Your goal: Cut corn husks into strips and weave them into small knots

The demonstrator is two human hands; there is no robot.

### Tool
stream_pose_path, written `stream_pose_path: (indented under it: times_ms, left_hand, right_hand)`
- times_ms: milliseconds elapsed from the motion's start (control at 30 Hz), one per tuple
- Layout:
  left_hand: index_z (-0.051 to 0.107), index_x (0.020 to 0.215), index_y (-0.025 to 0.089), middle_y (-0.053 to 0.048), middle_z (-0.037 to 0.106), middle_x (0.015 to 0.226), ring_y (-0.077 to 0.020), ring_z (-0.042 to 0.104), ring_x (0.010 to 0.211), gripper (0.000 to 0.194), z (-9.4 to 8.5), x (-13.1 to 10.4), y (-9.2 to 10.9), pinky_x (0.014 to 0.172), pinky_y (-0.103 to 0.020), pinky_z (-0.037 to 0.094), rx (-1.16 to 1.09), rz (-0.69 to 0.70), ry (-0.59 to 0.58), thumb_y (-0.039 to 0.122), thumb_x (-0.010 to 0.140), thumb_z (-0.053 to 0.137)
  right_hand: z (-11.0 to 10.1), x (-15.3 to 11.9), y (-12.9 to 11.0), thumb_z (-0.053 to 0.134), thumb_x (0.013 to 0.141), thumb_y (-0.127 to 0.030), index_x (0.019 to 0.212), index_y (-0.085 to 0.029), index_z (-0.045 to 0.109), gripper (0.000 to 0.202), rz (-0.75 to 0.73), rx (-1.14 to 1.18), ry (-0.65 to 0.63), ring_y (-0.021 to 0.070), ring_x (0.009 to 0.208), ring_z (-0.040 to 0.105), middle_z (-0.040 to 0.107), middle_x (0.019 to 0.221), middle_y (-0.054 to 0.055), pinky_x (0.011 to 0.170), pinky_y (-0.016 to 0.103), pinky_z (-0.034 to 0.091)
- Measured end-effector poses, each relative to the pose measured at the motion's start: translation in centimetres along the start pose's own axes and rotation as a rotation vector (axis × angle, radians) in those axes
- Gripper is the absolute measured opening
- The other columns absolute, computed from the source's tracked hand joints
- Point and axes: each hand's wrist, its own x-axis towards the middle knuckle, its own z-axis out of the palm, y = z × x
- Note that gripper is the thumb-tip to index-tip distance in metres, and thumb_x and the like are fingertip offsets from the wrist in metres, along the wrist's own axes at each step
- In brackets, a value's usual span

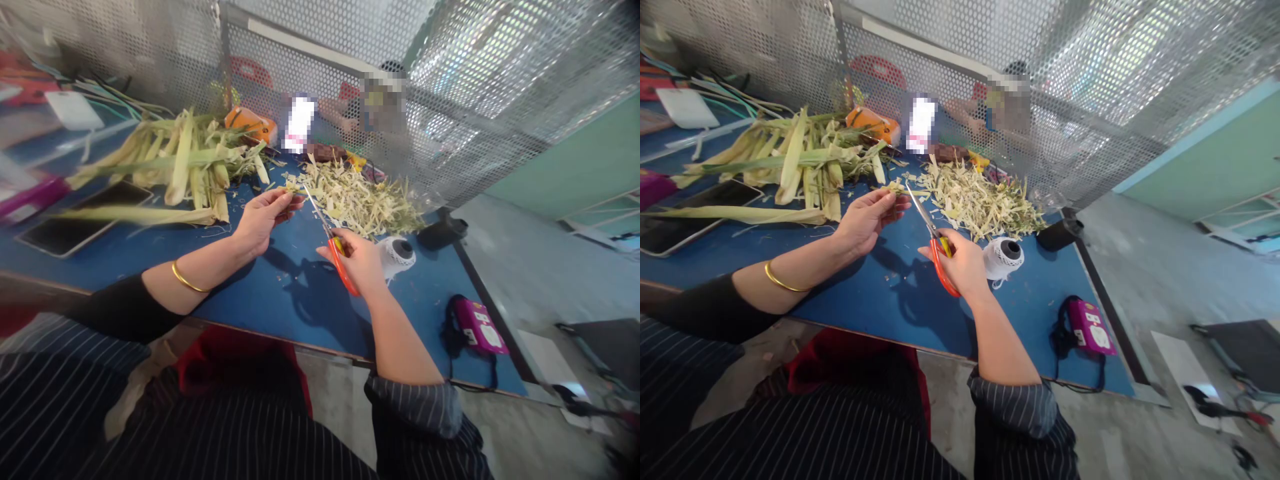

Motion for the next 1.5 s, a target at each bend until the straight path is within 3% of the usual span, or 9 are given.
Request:
stream_pose_path:
  times_ms: [333, 567, 767, 900, 1067, 1200, 1367, 1500]
  left_hand:
    - [0.072, 0.084, 0.02, -0.002, 0.074, 0.095, -0.0108, 0.067, 0.086, 0.01, -0.2, 0.0, -0.1, 0.079, -0.023, 0.05, -0.002, 0.012, -0.024, 0.03, 0.08, 0.071]
    - [0.073, 0.084, 0.021, -0.002, 0.074, 0.095, -0.0115, 0.067, 0.086, 0.013, -0.3, 0.1, -0.1, 0.076, -0.023, 0.05, -0.014, -0.021, -0.014, 0.032, 0.077, 0.073]
    - [0.072, 0.076, 0.019, 0.001, 0.069, 0.076, -0.0087, 0.062, 0.074, 0.014, -0.3, 0.6, -0.2, 0.068, -0.021, 0.048, -0.063, -0.03, 0.081, 0.029, 0.069, 0.08]
    - [0.074, 0.077, 0.019, 0.001, 0.068, 0.075, -0.0086, 0.061, 0.072, 0.019, -0.6, 1.1, -0.5, 0.064, -0.02, 0.046, -0.049, -0.004, 0.106, 0.031, 0.066, 0.083]
    - [0.075, 0.079, 0.02, 0.0, 0.071, 0.077, -0.0089, 0.062, 0.071, 0.02, -0.5, 0.9, -0.3, 0.067, -0.021, 0.046, -0.008, -0.036, 0.055, 0.032, 0.065, 0.083]
    - [0.075, 0.078, 0.019, -0.001, 0.072, 0.077, -0.0096, 0.064, 0.073, 0.02, -0.3, 0.4, -0.3, 0.07, -0.022, 0.046, 0.021, -0.023, -0.02, 0.032, 0.066, 0.082]
    - [0.075, 0.08, 0.019, -0.001, 0.073, 0.083, -0.0103, 0.064, 0.078, 0.018, -0.2, 0.0, -0.8, 0.076, -0.022, 0.046, 0.044, -0.043, -0.098, 0.03, 0.067, 0.082]
    - [0.076, 0.08, 0.019, 0.0, 0.072, 0.084, -0.0096, 0.063, 0.079, 0.019, 0.2, -0.6, -1.2, 0.08, -0.023, 0.046, 0.023, -0.136, -0.147, 0.027, 0.065, 0.083]
  right_hand:
    - [0.0, -0.2, -0.4, 0.069, 0.072, -0.053, 0.101, -0.02, 0.069, 0.044, -0.004, 0.048, -0.048, 0.0117, 0.06, 0.044, 0.053, 0.065, -0.003, 0.059, 0.026, 0.039]
    - [-0.1, -0.4, -0.7, 0.068, 0.074, -0.054, 0.101, -0.02, 0.07, 0.044, -0.01, 0.059, -0.046, 0.013, 0.063, 0.048, 0.058, 0.07, -0.002, 0.062, 0.027, 0.041]
    - [0.1, -0.4, -0.6, 0.069, 0.073, -0.054, 0.101, -0.019, 0.071, 0.045, -0.002, 0.033, -0.025, 0.0132, 0.065, 0.051, 0.062, 0.073, -0.001, 0.066, 0.028, 0.043]
    - [0.2, -0.4, -0.3, 0.065, 0.076, -0.056, 0.102, -0.019, 0.07, 0.046, -0.012, 0.002, 0.006, 0.0138, 0.063, 0.055, 0.064, 0.072, -0.001, 0.064, 0.028, 0.044]
    - [0.4, 0.0, -0.2, 0.061, 0.078, -0.058, 0.115, -0.021, 0.066, 0.052, 0.044, -0.392, 0.057, 0.0241, 0.08, 0.067, 0.073, 0.087, 0.006, 0.071, 0.033, 0.049]
    - [0.8, 0.0, -0.2, 0.056, 0.084, -0.048, 0.128, -0.02, 0.055, 0.052, 0.034, -0.738, -0.025, 0.0302, 0.087, 0.07, 0.073, 0.101, 0.012, 0.07, 0.036, 0.049]
    - [0.6, -0.3, -0.3, 0.048, 0.088, -0.04, 0.121, -0.021, 0.058, 0.039, -0.106, -0.88, -0.155, 0.0298, 0.086, 0.069, 0.072, 0.097, 0.012, 0.066, 0.035, 0.048]
    - [0.0, -0.4, -0.4, 0.048, 0.088, -0.036, 0.125, -0.02, 0.055, 0.041, -0.109, -0.853, -0.212, 0.0307, 0.09, 0.069, 0.071, 0.101, 0.013, 0.069, 0.036, 0.049]
